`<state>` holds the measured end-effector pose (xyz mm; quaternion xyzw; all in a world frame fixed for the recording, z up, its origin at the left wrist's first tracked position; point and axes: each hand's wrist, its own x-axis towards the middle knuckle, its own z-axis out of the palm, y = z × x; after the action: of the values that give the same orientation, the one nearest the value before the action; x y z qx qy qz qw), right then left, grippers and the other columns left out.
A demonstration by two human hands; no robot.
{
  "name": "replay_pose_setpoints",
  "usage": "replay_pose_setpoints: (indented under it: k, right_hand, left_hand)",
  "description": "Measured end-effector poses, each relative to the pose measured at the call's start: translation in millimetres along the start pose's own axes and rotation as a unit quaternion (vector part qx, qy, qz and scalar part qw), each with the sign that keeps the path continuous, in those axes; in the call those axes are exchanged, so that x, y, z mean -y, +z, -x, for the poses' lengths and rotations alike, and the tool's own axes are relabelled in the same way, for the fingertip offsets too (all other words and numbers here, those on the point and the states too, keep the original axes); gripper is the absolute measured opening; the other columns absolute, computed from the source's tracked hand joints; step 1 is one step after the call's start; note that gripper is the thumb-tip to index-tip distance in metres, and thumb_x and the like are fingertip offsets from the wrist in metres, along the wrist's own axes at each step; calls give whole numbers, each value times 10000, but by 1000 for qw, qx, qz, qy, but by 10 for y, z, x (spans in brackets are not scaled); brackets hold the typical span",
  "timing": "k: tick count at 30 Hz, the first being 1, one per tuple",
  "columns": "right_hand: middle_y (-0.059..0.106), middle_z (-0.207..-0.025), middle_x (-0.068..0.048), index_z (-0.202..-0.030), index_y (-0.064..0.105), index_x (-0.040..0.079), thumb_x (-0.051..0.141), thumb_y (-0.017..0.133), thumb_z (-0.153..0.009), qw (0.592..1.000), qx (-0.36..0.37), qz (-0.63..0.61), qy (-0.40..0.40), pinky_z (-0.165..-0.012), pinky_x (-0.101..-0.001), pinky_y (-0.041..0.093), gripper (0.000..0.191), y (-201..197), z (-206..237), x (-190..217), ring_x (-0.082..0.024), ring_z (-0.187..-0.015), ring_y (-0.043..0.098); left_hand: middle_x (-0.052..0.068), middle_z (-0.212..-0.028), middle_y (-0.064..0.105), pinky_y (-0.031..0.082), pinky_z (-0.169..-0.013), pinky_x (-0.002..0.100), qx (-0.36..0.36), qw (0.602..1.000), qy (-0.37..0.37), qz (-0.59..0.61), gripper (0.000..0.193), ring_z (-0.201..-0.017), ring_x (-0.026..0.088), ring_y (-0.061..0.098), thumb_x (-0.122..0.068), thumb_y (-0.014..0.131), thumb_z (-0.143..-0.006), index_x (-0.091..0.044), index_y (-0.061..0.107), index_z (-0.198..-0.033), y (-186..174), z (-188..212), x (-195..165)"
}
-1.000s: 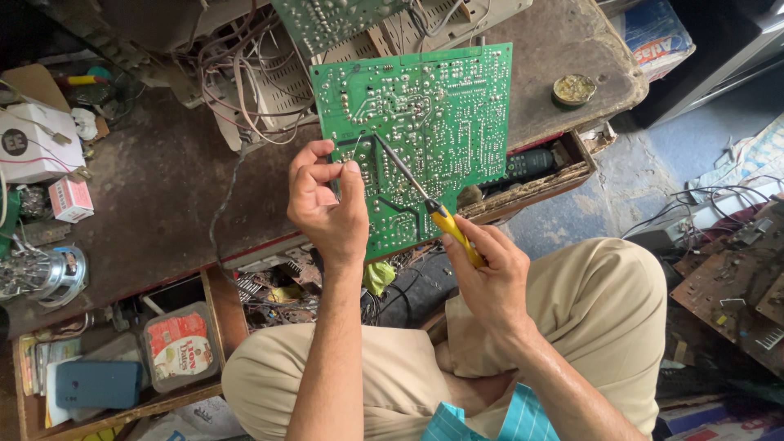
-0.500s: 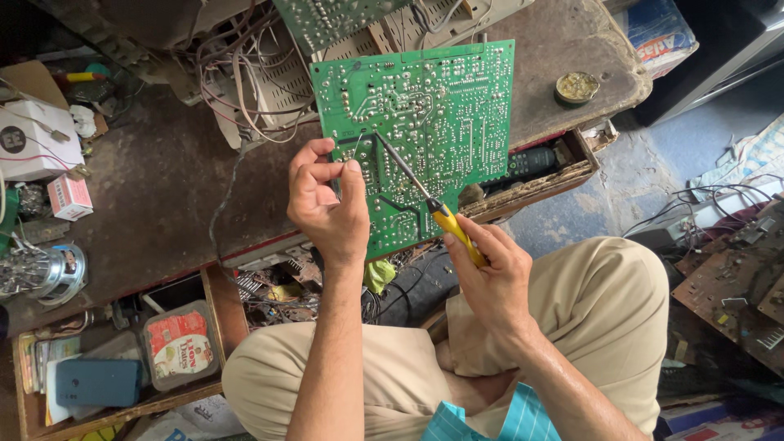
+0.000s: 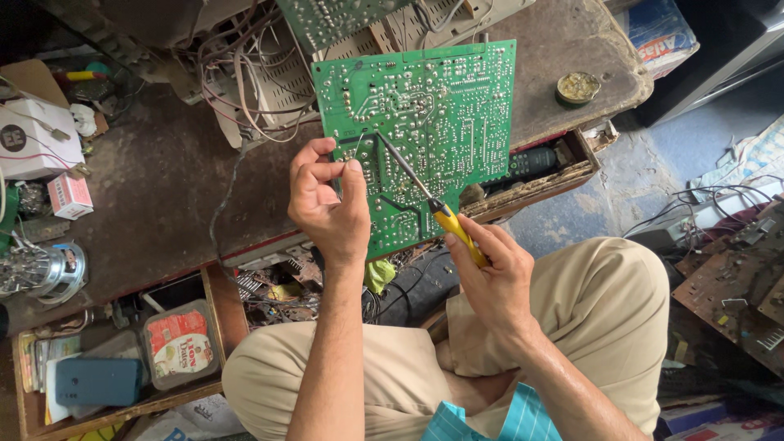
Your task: The person solders a green circuit board using a soldering iron and solder wire, then uses a screwdriver to scrape or adjust the board surface. The person works while seated on the floor in a cluttered workshop.
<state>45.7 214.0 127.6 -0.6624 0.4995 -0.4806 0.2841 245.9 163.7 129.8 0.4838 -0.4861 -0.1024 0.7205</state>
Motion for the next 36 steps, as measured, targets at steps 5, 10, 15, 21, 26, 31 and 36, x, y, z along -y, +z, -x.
replay_pose_setpoints:
  k: [5, 10, 15, 21, 26, 31, 36]
  right_hand:
    - [684, -845, -61, -1202, 732, 4, 94, 768, -933, 1000, 2, 3, 19, -541, -258, 443, 286, 1, 4, 12, -91, -640, 583]
    - [676, -841, -60, -1201, 732, 3, 99, 771, -931, 1000, 0, 1, 15, -552, -255, 451, 289, -4, -4, 30, -85, -644, 587]
    - [682, -844, -57, -1201, 731, 6, 94, 765, -930, 1000, 5, -1, 24, -540, -253, 449, 286, -14, -2, 38, -84, -638, 589]
    - [672, -838, -56, -1207, 732, 7, 99, 771, -934, 1000, 2, 3, 18, -551, -251, 450, 291, -1, 6, 36, -83, -644, 588]
    - [698, -905, -27, -1220, 734, 21, 76, 788, -938, 999, -46, -10, -10, -571, -235, 436, 292, -127, -64, 58, -61, -700, 563]
    - [662, -996, 25, -1287, 707, 4, 53, 734, -1030, 983, -110, -136, 58, -578, -163, 384, 263, -571, -134, 30, -2, -728, 521]
    - [650, -896, 30, -1305, 703, -9, 75, 724, -1026, 968, -117, -159, 156, -538, -161, 367, 292, -726, -68, -21, -1, -668, 531]
  left_hand:
    - [159, -1311, 599, 509, -1055, 350, 6, 1000, -13, 8, 149, -1203, 196, 599, 85, 691, -942, -4, 572, -932, -10, 7, -29]
    - [160, -1307, 602, 488, -1106, 364, 2, 1000, 8, 1, 162, -1229, 206, 595, 94, 696, -938, 3, 562, -938, 1, -17, -39]
    - [159, -1305, 604, 508, -1058, 353, 2, 1000, -12, 5, 161, -1201, 198, 601, 91, 696, -934, -5, 567, -928, -5, -15, -63]
    - [158, -1306, 600, 509, -1051, 350, 0, 1000, -12, 5, 160, -1194, 198, 600, 92, 700, -930, 0, 569, -924, -8, -28, -55]
    - [161, -1302, 610, 512, -1040, 351, 3, 1000, -13, 6, 161, -1164, 194, 602, 91, 705, -928, 1, 572, -917, -31, -50, -26]
    - [159, -1317, 597, 511, -1085, 350, 11, 1000, 4, 15, 167, -1198, 201, 604, 99, 700, -933, 4, 563, -930, -73, -59, -17]
    - [149, -1335, 585, 527, -1034, 349, 25, 999, -26, 19, 154, -1148, 193, 617, 76, 706, -924, -8, 578, -915, -113, -65, -26]
